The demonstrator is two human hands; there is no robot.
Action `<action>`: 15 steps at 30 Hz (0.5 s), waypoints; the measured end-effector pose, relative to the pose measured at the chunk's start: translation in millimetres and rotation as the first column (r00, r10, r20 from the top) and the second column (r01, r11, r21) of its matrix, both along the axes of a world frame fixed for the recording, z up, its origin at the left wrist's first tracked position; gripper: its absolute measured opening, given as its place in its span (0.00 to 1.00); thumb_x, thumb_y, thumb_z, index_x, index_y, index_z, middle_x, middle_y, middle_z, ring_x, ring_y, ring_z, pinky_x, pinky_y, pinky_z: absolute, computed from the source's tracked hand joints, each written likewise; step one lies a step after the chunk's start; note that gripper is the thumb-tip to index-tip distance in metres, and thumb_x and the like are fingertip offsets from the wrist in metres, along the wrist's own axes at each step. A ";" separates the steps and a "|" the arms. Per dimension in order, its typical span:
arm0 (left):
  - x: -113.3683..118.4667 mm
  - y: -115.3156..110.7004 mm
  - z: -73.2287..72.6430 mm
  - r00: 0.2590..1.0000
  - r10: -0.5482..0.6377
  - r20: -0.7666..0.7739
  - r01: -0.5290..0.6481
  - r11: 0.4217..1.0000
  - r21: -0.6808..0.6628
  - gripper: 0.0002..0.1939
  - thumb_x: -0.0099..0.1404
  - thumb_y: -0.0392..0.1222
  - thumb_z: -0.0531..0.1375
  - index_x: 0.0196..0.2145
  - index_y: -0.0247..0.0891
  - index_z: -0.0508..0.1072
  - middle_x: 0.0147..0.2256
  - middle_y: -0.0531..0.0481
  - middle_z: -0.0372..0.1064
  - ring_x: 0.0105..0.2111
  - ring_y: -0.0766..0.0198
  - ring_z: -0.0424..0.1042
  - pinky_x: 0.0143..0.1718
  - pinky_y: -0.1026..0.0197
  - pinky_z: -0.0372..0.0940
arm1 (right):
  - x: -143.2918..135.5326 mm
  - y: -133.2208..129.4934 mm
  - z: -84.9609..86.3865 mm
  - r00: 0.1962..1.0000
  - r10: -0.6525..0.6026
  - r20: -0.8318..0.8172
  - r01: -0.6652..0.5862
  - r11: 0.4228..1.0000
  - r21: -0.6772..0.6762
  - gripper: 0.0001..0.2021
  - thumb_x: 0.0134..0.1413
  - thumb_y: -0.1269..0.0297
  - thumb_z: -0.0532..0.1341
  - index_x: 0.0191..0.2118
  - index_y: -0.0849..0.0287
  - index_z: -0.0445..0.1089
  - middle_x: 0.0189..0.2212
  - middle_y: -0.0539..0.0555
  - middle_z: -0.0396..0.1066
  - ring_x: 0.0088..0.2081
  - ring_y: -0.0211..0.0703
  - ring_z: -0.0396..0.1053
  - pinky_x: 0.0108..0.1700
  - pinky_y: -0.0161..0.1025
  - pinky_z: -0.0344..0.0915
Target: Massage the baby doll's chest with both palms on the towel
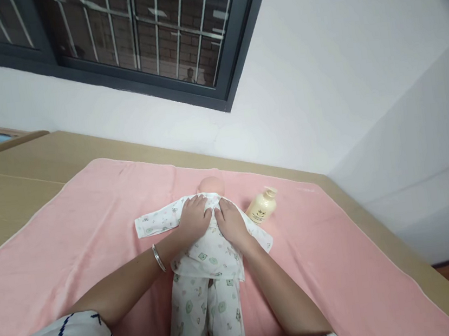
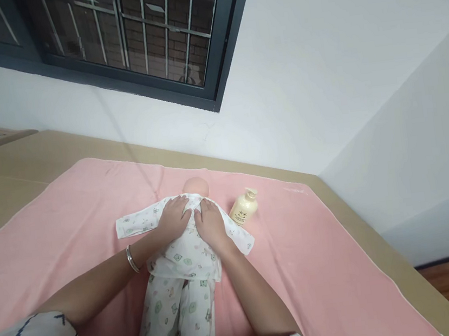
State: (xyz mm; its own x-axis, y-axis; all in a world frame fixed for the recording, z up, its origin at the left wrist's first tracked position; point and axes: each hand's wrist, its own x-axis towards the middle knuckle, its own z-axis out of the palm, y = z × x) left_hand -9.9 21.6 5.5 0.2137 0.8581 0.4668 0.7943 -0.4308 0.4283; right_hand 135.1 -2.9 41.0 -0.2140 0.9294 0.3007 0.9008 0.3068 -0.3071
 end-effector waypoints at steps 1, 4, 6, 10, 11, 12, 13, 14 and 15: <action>0.2 -0.7 -0.3 1.000 0.003 0.001 -0.003 1.000 0.002 0.19 0.67 0.41 0.49 0.52 0.34 0.68 0.56 0.39 0.67 0.59 0.50 0.62 0.61 0.45 0.54 | -0.1 -0.3 -0.9 1.000 -0.002 0.006 0.002 1.000 0.000 0.20 0.66 0.63 0.45 0.56 0.65 0.63 0.55 0.64 0.66 0.58 0.50 0.61 0.61 0.46 0.54; 0.0 -1.7 -0.2 1.000 0.003 -0.006 -0.003 1.000 0.012 0.19 0.67 0.41 0.49 0.53 0.34 0.67 0.56 0.39 0.67 0.59 0.50 0.62 0.61 0.45 0.54 | -1.1 -2.0 -2.2 0.999 -0.001 0.044 0.000 1.000 0.028 0.20 0.67 0.63 0.44 0.56 0.66 0.63 0.56 0.64 0.66 0.59 0.51 0.61 0.62 0.48 0.52; -1.0 -1.6 1.1 1.000 -0.002 -0.014 0.002 1.000 0.012 0.19 0.67 0.41 0.49 0.53 0.35 0.67 0.56 0.39 0.67 0.59 0.51 0.62 0.60 0.47 0.55 | -1.9 -3.7 -1.7 0.997 0.011 0.083 -0.016 0.998 0.064 0.21 0.67 0.63 0.43 0.56 0.67 0.63 0.55 0.65 0.67 0.58 0.51 0.61 0.63 0.48 0.52; -3.4 -1.3 6.5 1.000 -0.004 -0.027 0.003 1.000 -0.019 0.20 0.66 0.41 0.50 0.54 0.37 0.65 0.56 0.40 0.67 0.57 0.51 0.64 0.57 0.48 0.57 | -2.7 -5.4 1.2 0.990 0.033 0.134 -0.047 0.993 0.105 0.19 0.68 0.64 0.42 0.52 0.66 0.66 0.51 0.64 0.69 0.55 0.50 0.64 0.61 0.46 0.55; -3.7 -1.4 8.1 0.999 -0.001 -0.032 0.000 1.000 -0.031 0.20 0.66 0.41 0.50 0.54 0.37 0.65 0.55 0.40 0.68 0.56 0.51 0.65 0.56 0.48 0.57 | -2.7 -5.3 1.9 0.990 0.033 0.137 -0.048 0.993 0.108 0.19 0.68 0.64 0.43 0.51 0.65 0.66 0.51 0.63 0.70 0.54 0.50 0.65 0.60 0.46 0.56; -3.9 -1.7 9.5 0.999 0.001 -0.037 -0.003 0.999 -0.044 0.20 0.66 0.41 0.50 0.55 0.37 0.64 0.55 0.40 0.68 0.56 0.51 0.65 0.56 0.48 0.57 | -2.7 -5.0 2.5 0.990 0.032 0.138 -0.047 0.993 0.109 0.18 0.68 0.65 0.43 0.50 0.64 0.66 0.49 0.63 0.70 0.53 0.50 0.65 0.59 0.46 0.57; -3.9 -2.1 10.8 0.999 0.002 -0.041 -0.005 0.998 -0.056 0.20 0.66 0.41 0.50 0.55 0.36 0.64 0.55 0.40 0.68 0.56 0.51 0.65 0.56 0.48 0.57 | -2.7 -4.6 2.8 0.990 0.030 0.138 -0.046 0.993 0.110 0.17 0.68 0.65 0.43 0.48 0.64 0.67 0.48 0.63 0.71 0.52 0.50 0.66 0.58 0.47 0.58; -3.9 -2.4 11.8 0.999 0.002 -0.044 -0.005 0.998 -0.066 0.21 0.66 0.41 0.50 0.55 0.36 0.63 0.55 0.40 0.68 0.56 0.51 0.64 0.56 0.48 0.56 | -2.7 -4.1 3.0 0.990 0.029 0.138 -0.045 0.993 0.111 0.16 0.67 0.65 0.44 0.47 0.63 0.67 0.47 0.62 0.71 0.51 0.51 0.66 0.57 0.47 0.59; -3.8 -2.8 12.7 0.999 0.000 -0.047 -0.004 0.997 -0.075 0.21 0.66 0.41 0.50 0.56 0.36 0.63 0.55 0.40 0.67 0.56 0.51 0.64 0.57 0.48 0.56 | -2.6 -3.7 3.1 0.990 0.028 0.139 -0.044 0.993 0.113 0.15 0.67 0.66 0.45 0.46 0.63 0.67 0.46 0.62 0.71 0.49 0.51 0.67 0.56 0.47 0.60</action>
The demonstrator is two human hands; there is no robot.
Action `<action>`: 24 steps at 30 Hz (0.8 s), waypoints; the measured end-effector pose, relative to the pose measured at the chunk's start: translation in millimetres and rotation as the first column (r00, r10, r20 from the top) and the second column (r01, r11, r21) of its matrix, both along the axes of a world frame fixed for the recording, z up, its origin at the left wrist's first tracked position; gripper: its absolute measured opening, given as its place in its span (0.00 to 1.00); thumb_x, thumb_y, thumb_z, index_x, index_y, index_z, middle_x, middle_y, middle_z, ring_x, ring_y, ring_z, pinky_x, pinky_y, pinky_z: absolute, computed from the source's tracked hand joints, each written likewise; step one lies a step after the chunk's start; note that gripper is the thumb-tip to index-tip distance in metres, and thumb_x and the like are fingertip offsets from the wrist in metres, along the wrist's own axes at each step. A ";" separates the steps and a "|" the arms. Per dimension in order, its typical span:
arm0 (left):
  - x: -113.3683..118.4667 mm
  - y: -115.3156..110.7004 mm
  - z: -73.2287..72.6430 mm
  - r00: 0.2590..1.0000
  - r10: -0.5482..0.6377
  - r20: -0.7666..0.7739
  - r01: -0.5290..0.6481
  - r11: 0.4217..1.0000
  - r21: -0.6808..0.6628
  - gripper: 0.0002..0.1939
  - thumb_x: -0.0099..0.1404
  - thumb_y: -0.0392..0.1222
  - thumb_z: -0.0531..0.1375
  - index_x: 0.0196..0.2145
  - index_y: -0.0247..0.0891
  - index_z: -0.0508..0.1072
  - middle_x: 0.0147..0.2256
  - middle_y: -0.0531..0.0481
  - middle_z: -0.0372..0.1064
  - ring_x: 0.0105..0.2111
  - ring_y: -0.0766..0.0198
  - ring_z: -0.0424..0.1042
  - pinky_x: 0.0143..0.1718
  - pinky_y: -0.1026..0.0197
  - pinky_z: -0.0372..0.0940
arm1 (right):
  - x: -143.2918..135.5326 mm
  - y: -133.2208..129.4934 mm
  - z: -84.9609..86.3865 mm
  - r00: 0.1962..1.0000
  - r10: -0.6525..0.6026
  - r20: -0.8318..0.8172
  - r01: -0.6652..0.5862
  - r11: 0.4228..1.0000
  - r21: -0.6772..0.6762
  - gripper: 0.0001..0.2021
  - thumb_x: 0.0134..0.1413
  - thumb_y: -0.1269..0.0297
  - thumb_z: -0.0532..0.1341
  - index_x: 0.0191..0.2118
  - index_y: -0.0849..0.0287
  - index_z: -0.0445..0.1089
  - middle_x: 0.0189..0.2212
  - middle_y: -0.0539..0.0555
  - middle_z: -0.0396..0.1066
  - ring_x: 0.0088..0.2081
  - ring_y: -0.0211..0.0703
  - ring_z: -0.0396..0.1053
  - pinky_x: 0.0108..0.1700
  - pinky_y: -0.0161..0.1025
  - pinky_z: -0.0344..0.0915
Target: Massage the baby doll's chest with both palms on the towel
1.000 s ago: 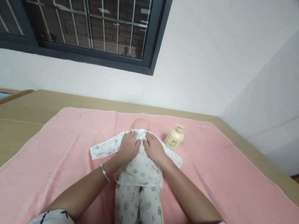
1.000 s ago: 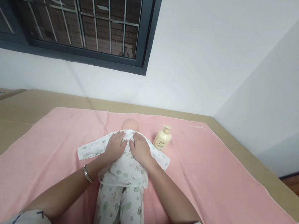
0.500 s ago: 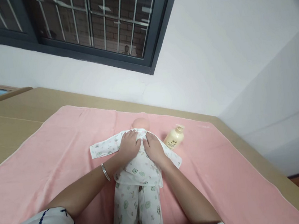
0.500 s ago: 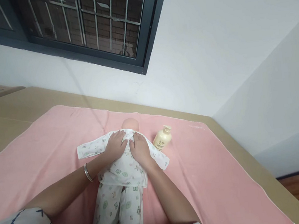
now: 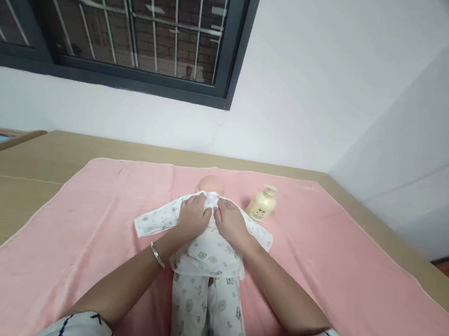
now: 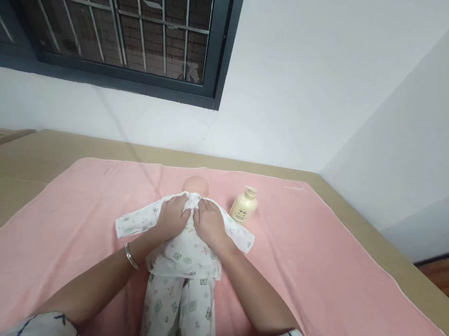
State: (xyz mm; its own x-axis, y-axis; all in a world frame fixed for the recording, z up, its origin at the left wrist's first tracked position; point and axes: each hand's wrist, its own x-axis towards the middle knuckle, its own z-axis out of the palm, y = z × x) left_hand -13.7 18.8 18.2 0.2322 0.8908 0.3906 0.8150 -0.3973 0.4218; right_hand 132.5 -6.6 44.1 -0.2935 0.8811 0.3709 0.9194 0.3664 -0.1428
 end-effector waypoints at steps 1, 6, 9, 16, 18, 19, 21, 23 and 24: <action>0.0 -0.3 0.7 1.000 -0.001 -0.002 0.001 1.000 -0.008 0.21 0.66 0.41 0.50 0.56 0.36 0.63 0.56 0.40 0.67 0.57 0.52 0.64 0.57 0.48 0.55 | 0.0 0.4 -0.1 1.000 -0.001 -0.001 0.001 1.000 0.002 0.14 0.67 0.66 0.45 0.45 0.62 0.67 0.45 0.62 0.72 0.48 0.51 0.67 0.55 0.47 0.60; -0.7 -1.1 3.7 1.000 0.003 0.001 -0.003 1.000 -0.022 0.19 0.67 0.41 0.50 0.55 0.37 0.63 0.55 0.41 0.67 0.56 0.52 0.64 0.56 0.48 0.56 | 0.1 1.0 -1.9 1.000 0.002 -0.022 -0.003 1.000 -0.002 0.13 0.67 0.66 0.46 0.45 0.63 0.66 0.45 0.63 0.71 0.48 0.51 0.67 0.55 0.47 0.60; -0.4 -3.2 5.2 1.000 -0.007 0.001 0.007 1.000 -0.014 0.17 0.66 0.40 0.50 0.52 0.38 0.65 0.52 0.42 0.70 0.54 0.52 0.66 0.54 0.49 0.57 | 1.7 2.6 -2.8 0.998 0.008 -0.067 -0.010 1.000 -0.027 0.14 0.67 0.65 0.46 0.47 0.64 0.66 0.49 0.64 0.70 0.51 0.50 0.65 0.57 0.46 0.58; 6.1 -13.9 1.3 0.999 -0.008 -0.054 0.012 0.997 0.080 0.18 0.66 0.38 0.50 0.53 0.33 0.65 0.54 0.37 0.67 0.56 0.48 0.63 0.56 0.47 0.57 | 5.5 7.5 1.4 0.988 0.005 -0.154 -0.021 0.994 -0.103 0.14 0.64 0.67 0.48 0.50 0.63 0.66 0.50 0.62 0.69 0.53 0.49 0.65 0.58 0.45 0.58; 4.0 -10.5 1.3 0.999 -0.031 -0.044 0.034 0.997 0.067 0.18 0.66 0.37 0.50 0.52 0.34 0.65 0.54 0.39 0.68 0.56 0.49 0.64 0.57 0.48 0.58 | 2.3 2.6 4.9 0.991 0.005 -0.137 -0.019 0.995 -0.096 0.15 0.64 0.68 0.47 0.50 0.64 0.66 0.50 0.63 0.69 0.53 0.49 0.64 0.58 0.45 0.57; 1.8 -7.3 1.9 0.998 -0.047 -0.034 0.049 0.997 0.051 0.18 0.66 0.37 0.50 0.52 0.35 0.65 0.53 0.40 0.68 0.55 0.51 0.64 0.57 0.49 0.58 | -0.3 -1.4 6.7 0.992 0.003 -0.124 -0.015 0.996 -0.091 0.15 0.64 0.68 0.46 0.50 0.64 0.66 0.50 0.63 0.69 0.53 0.49 0.64 0.58 0.45 0.57; -3.5 0.3 3.9 0.997 -0.077 -0.014 0.078 0.997 0.023 0.18 0.66 0.39 0.50 0.53 0.38 0.65 0.53 0.43 0.69 0.55 0.53 0.66 0.57 0.50 0.59 | -6.1 -11.1 10.3 0.996 -0.002 -0.089 -0.006 0.996 -0.092 0.16 0.64 0.69 0.46 0.49 0.64 0.67 0.49 0.64 0.70 0.52 0.50 0.65 0.58 0.45 0.56; -7.8 5.8 5.7 0.996 -0.091 -0.009 0.092 0.996 0.012 0.17 0.67 0.40 0.50 0.53 0.38 0.65 0.54 0.43 0.68 0.55 0.54 0.66 0.56 0.50 0.59 | -10.9 -19.7 13.4 0.999 0.000 -0.052 -0.005 0.994 -0.109 0.16 0.64 0.70 0.46 0.48 0.65 0.67 0.48 0.65 0.70 0.52 0.51 0.65 0.57 0.46 0.57; -8.6 6.7 6.0 0.996 -0.091 -0.012 0.091 0.996 0.012 0.17 0.67 0.41 0.50 0.53 0.38 0.65 0.54 0.42 0.68 0.55 0.54 0.66 0.56 0.49 0.59 | -12.0 -22.0 14.8 0.999 -0.002 -0.042 -0.003 0.992 -0.122 0.16 0.64 0.70 0.46 0.48 0.65 0.68 0.48 0.65 0.70 0.52 0.52 0.65 0.57 0.46 0.57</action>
